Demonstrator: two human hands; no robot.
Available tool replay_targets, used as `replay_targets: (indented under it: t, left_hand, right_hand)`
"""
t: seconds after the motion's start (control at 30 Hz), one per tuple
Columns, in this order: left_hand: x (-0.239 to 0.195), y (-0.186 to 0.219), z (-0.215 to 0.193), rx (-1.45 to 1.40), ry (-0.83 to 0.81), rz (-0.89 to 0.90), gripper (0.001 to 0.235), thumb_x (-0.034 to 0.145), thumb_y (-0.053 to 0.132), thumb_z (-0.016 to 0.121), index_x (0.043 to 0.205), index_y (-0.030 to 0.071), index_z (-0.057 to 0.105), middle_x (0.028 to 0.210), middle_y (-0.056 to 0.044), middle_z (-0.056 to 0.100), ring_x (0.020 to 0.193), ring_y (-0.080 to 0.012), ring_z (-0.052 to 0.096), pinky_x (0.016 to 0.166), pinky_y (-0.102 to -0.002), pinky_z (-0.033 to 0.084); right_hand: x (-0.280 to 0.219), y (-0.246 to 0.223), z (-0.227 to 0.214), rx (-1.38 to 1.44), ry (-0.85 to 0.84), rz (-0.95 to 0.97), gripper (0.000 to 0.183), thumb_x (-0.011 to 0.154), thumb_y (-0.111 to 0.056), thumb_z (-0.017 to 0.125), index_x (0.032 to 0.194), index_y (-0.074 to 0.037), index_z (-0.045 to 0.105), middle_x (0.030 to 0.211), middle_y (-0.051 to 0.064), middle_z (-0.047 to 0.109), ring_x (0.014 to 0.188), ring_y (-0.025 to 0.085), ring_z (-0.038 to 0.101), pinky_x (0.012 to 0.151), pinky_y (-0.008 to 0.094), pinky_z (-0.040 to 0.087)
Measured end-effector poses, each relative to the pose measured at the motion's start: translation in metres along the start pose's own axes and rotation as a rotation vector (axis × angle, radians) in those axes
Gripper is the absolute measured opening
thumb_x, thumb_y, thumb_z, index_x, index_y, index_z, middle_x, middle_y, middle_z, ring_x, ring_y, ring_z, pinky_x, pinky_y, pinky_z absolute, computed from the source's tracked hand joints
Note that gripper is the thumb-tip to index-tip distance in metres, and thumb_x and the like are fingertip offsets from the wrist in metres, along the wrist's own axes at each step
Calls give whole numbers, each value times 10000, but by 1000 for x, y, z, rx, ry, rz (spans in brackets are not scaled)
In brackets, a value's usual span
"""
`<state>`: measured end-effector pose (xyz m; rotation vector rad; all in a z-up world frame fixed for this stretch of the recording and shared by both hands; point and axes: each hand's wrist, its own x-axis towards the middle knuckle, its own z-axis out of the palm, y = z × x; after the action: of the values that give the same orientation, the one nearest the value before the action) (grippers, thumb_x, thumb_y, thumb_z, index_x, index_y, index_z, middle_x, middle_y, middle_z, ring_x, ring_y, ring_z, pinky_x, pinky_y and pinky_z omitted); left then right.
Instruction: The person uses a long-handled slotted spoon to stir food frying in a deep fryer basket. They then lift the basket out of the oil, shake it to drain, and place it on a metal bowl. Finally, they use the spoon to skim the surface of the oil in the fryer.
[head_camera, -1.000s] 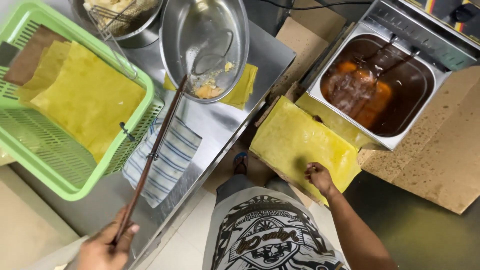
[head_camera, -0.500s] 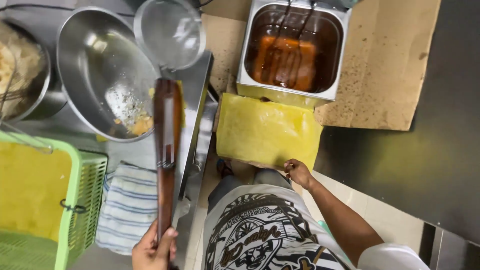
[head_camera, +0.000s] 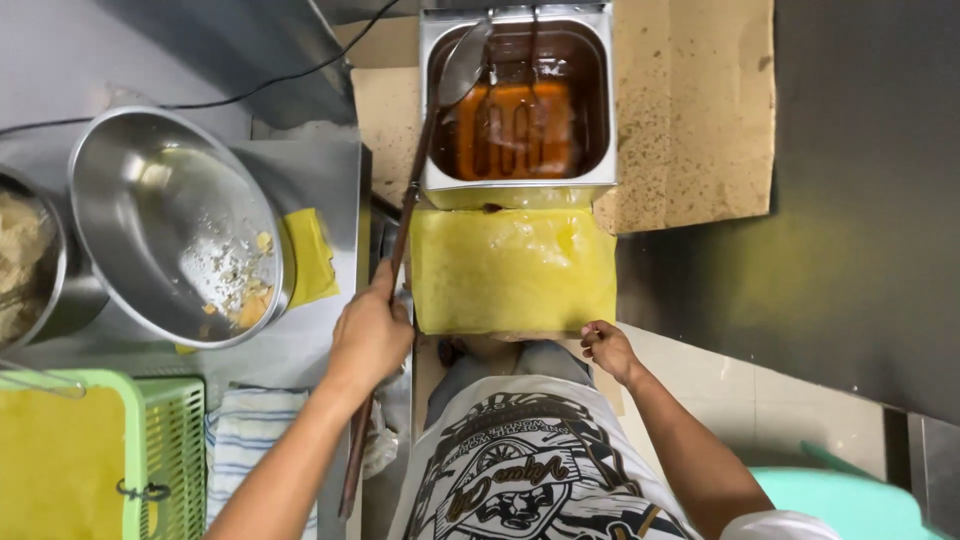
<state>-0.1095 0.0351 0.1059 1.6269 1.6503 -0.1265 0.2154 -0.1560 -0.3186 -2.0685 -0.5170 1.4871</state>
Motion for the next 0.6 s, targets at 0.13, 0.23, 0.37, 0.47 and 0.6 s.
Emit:
replay_targets:
  t: [0.13,0.23,0.37,0.47,0.6]
  left_hand:
    - [11,36,-21,49,-105,-64,681,964,159,492,1618,76,321,1428,-318,558,1369,-494,506,1139,-634,384]
    - [29,44,-19,40,-136,-56,706,942,214,506,1615,87,337,1487,-279,518,1417,-414,478,1152,-552,402]
    - [61,26,7,-184,-149,-62,586,948,100,489,1520,-14,433,1147,-216,556,1044,-306,556,862,-442,510]
    - [80,9,21,-435,-120,-52,451,924,-10,518,1368,-72,564,739,-109,563,597,-176,575,513,-284,571]
    - [68,6,9,-582,-160,-41,466,932,-53,510,1395,-89,544,799,-136,562,599,-142,553,457,-267,562]
  right_hand:
    - [-25,18,-8,27,42,48,350,1030,-277,610,1236,-2,673,926,235,734,771,262,742,664,331,619]
    - [-45,23,-18,14,55,95,349,1038,-280,592,1224,3,679,923,238,735,770,269,739,659,337,616]
    - [-38,38,-31,15,55,139,324,1040,-284,587,1201,-23,693,953,239,749,785,275,754,682,351,626]
    - [-31,38,-42,24,56,132,312,1039,-282,592,1189,-27,692,941,231,743,775,273,754,667,340,625]
    - [-2,47,-61,21,65,93,300,1041,-266,597,1189,-21,687,935,233,732,772,272,742,662,334,618]
